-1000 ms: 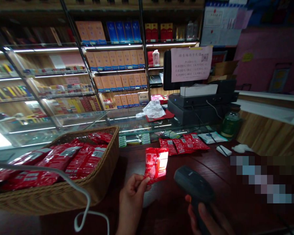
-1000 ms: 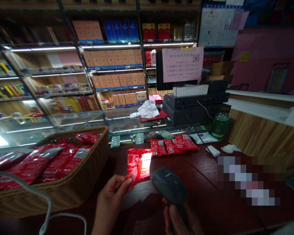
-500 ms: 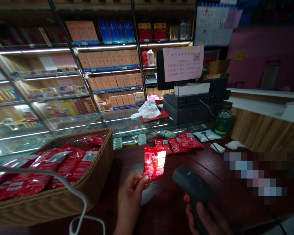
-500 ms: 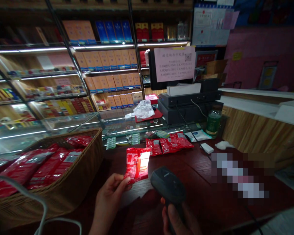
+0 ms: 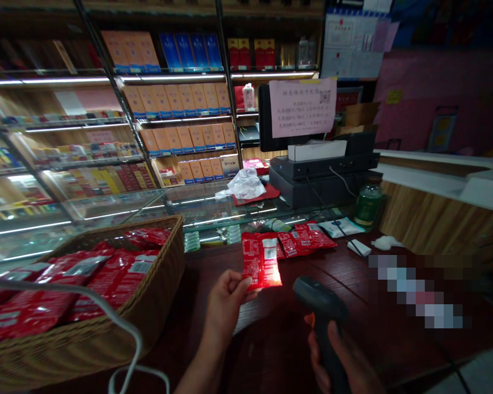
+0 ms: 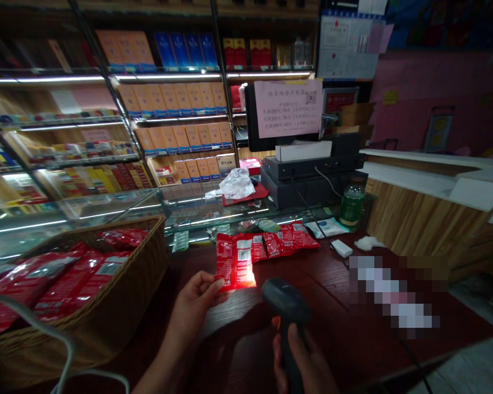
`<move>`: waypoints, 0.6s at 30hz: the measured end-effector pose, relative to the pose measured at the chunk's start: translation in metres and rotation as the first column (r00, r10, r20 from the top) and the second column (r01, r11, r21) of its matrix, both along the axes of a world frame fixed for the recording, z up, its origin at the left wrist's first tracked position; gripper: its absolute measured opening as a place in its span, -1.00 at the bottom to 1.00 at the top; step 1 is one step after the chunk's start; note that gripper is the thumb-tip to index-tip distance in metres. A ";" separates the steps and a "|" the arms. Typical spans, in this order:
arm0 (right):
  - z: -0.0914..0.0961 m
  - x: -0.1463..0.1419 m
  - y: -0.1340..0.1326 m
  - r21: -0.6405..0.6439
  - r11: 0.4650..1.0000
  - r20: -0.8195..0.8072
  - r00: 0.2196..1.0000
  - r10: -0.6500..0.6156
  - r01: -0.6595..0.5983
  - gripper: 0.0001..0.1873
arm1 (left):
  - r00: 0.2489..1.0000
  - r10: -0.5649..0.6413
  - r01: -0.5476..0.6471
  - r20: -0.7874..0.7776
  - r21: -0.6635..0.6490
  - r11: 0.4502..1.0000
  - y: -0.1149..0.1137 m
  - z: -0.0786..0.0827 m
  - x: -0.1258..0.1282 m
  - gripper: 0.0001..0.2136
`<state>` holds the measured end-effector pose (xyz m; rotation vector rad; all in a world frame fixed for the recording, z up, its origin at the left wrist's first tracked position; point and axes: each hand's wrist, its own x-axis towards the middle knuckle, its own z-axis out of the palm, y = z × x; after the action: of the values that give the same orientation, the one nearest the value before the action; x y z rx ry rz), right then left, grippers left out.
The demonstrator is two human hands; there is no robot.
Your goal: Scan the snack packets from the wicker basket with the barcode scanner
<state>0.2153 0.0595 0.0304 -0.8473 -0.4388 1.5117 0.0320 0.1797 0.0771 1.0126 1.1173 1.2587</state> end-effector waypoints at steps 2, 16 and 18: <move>-0.011 0.007 0.009 0.072 0.997 -0.104 0.995 0.002 0.005 -0.39 | 0.998 -0.053 0.055 0.029 -0.059 0.997 0.024 -0.001 0.018 -0.69; -0.037 0.023 0.024 0.149 0.989 -0.155 0.988 0.021 0.002 -0.41 | 0.953 -0.176 0.140 -0.248 -0.159 0.977 0.112 -0.010 0.110 -0.75; -0.036 0.023 0.021 0.107 0.994 -0.138 0.990 0.009 0.006 -0.41 | 0.933 -0.142 0.126 -0.332 -0.069 0.990 0.100 0.001 0.096 -0.78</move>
<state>0.2387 0.0806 -0.0057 -0.6537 -0.4138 1.5241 0.1281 0.2796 0.0780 1.2790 1.3061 0.9672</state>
